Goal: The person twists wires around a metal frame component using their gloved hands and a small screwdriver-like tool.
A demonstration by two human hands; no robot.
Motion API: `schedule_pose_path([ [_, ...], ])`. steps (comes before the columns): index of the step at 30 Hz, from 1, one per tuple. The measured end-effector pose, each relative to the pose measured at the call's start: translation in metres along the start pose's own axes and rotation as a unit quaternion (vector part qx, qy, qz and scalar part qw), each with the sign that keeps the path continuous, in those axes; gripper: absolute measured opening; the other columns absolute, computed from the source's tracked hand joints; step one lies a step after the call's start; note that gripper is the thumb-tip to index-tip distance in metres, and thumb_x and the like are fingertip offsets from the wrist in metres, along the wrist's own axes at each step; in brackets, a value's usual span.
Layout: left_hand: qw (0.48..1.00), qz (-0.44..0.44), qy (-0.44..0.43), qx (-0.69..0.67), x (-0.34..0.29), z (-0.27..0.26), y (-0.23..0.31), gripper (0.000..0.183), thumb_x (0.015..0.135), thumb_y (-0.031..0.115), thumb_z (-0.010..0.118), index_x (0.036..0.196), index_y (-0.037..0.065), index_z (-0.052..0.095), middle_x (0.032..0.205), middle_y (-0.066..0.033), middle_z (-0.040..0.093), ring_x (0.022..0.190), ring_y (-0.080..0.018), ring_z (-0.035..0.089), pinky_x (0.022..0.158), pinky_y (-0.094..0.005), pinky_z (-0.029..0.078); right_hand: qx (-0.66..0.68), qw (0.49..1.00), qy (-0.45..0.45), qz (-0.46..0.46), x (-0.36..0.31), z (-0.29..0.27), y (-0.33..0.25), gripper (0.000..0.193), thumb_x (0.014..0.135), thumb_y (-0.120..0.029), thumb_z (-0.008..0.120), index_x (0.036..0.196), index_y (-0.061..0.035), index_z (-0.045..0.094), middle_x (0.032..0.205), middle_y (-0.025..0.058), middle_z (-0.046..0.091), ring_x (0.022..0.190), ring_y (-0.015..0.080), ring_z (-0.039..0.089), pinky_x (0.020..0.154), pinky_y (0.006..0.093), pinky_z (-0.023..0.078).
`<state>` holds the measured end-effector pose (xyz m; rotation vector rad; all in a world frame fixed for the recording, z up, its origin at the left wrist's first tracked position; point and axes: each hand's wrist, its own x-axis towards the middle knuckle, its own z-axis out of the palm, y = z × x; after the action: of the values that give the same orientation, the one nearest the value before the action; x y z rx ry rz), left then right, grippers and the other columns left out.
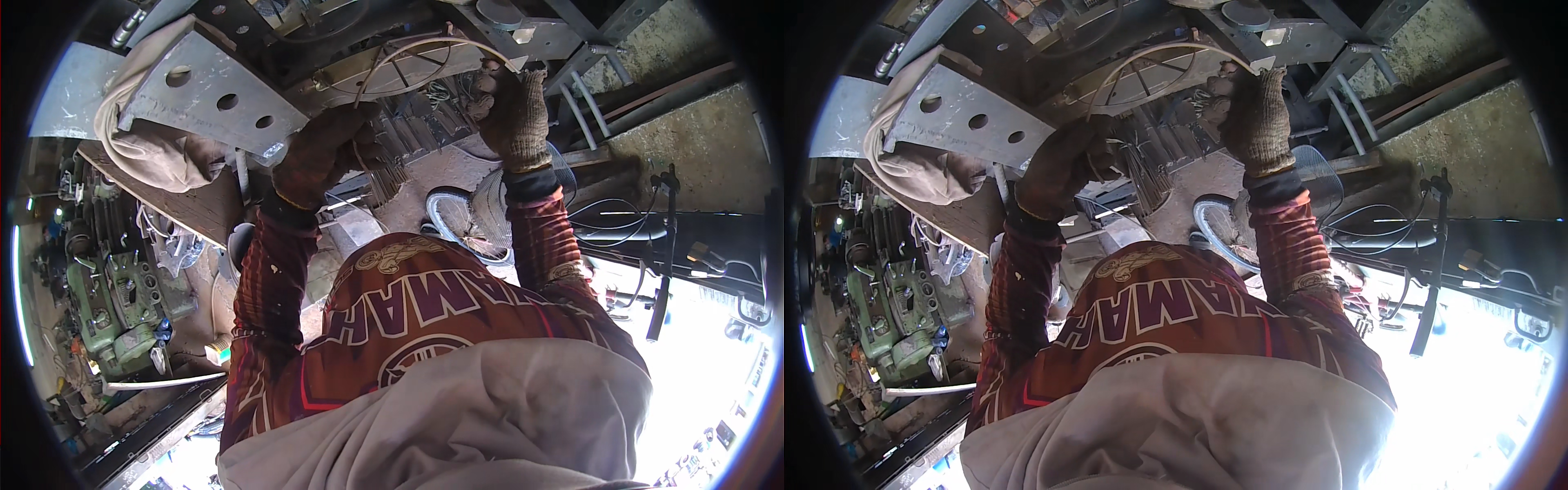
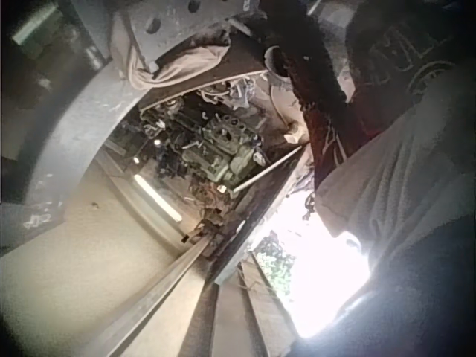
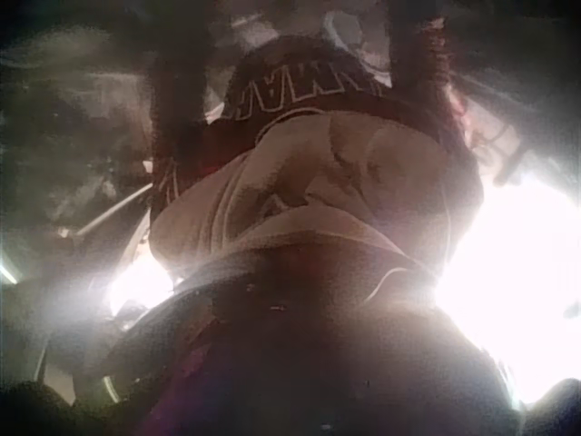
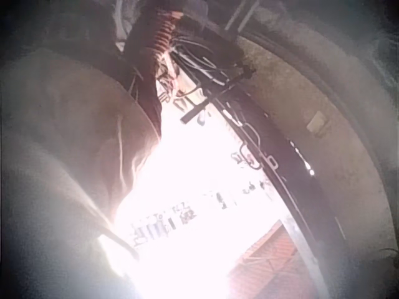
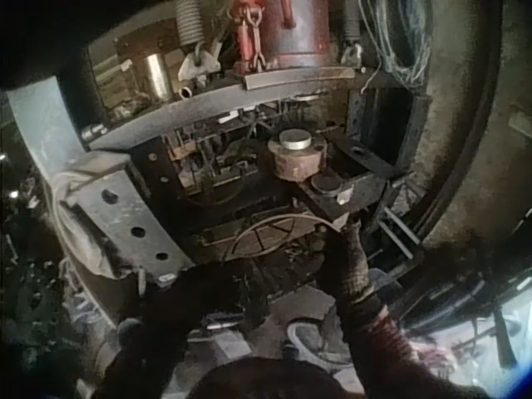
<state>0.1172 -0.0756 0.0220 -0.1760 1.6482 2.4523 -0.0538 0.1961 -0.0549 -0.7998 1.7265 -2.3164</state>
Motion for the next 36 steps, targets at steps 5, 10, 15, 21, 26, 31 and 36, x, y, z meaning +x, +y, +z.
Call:
schedule_pose_path([
  [5,0.998,-0.007,0.045,0.049,0.001,0.009,0.004,0.034,0.102,0.026,0.062,0.126,0.002,0.065,0.099,-0.0069,0.067,0.089,-0.0199,0.071,0.077,-0.037,0.06,0.027,0.998,0.039,0.03,0.001,0.001,-0.002,0.051,0.107,-0.046,0.042,0.137,-0.0057,0.053,0.126,0.0075,0.065,0.11,0.0274,0.062,0.104,0.0408,0.045],
  [10,0.646,0.332,0.106,0.679,0.003,0.015,0.0,0.029,0.097,0.016,0.066,0.125,0.009,0.069,0.105,-0.009,0.073,0.089,-0.0215,0.072,0.074,-0.033,0.059,0.279,0.94,-0.074,0.181,-0.004,0.012,-0.004,0.047,0.105,-0.042,0.048,0.132,-0.0049,0.056,0.125,0.0098,0.066,0.112,0.0291,0.063,0.104,0.041,0.046],
  [15,0.527,0.382,0.154,0.744,0.004,0.048,-0.006,0.029,0.092,0.012,0.069,0.12,0.014,0.072,0.1,-0.0065,0.073,0.078,-0.0236,0.071,0.065,-0.0344,0.056,-0.598,0.766,-0.063,-0.227,0.004,0.01,0.003,0.036,0.097,-0.034,0.061,0.123,-0.01,0.066,0.124,0.0113,0.067,0.114,0.0322,0.063,0.101,0.0426,0.05],
  [21,0.416,0.368,0.142,0.82,0.011,0.052,-0.028,0.029,0.086,0.017,0.067,0.115,0.018,0.069,0.081,0.0003,0.061,0.074,-0.0175,0.064,0.064,-0.035,0.051,-0.497,0.862,-0.097,-0.017,0.011,0.022,-0.035,0.033,0.082,-0.021,0.077,0.112,-0.0109,0.071,0.118,0.0136,0.068,0.111,0.0352,0.064,0.093,0.0427,0.054],
  [26,0.395,0.311,0.123,0.855,0.025,0.056,-0.041,0.031,0.088,0.02,0.067,0.118,0.017,0.066,0.085,-0.0005,0.062,0.082,-0.0202,0.065,0.073,-0.039,0.051,-0.411,0.906,-0.073,-0.07,0.007,0.013,-0.011,0.035,0.076,-0.015,0.081,0.109,-0.0095,0.069,0.11,0.0153,0.069,0.104,0.0375,0.066,0.088,0.0439,0.054],
  [31,0.415,0.31,0.12,0.847,0.031,0.047,-0.043,0.031,0.088,0.021,0.067,0.119,0.017,0.066,0.086,-0.0011,0.063,0.083,-0.0205,0.064,0.075,-0.0394,0.051,-0.49,0.863,-0.083,-0.094,0.013,0.015,-0.014,0.043,0.078,-0.014,0.08,0.117,-0.0066,0.064,0.113,0.0178,0.068,0.107,0.0379,0.066,0.091,0.0431,0.054],
  [36,0.438,0.288,0.105,0.845,0.045,0.052,-0.034,0.029,0.087,0.021,0.068,0.116,0.017,0.068,0.088,-0.0019,0.064,0.083,-0.0211,0.064,0.074,-0.0399,0.052,-0.507,0.856,-0.089,-0.041,0.021,0.008,-0.003,0.056,0.082,-0.015,0.08,0.133,-0.0046,0.06,0.126,0.0199,0.066,0.116,0.0365,0.065,0.099,0.041,0.053],
])
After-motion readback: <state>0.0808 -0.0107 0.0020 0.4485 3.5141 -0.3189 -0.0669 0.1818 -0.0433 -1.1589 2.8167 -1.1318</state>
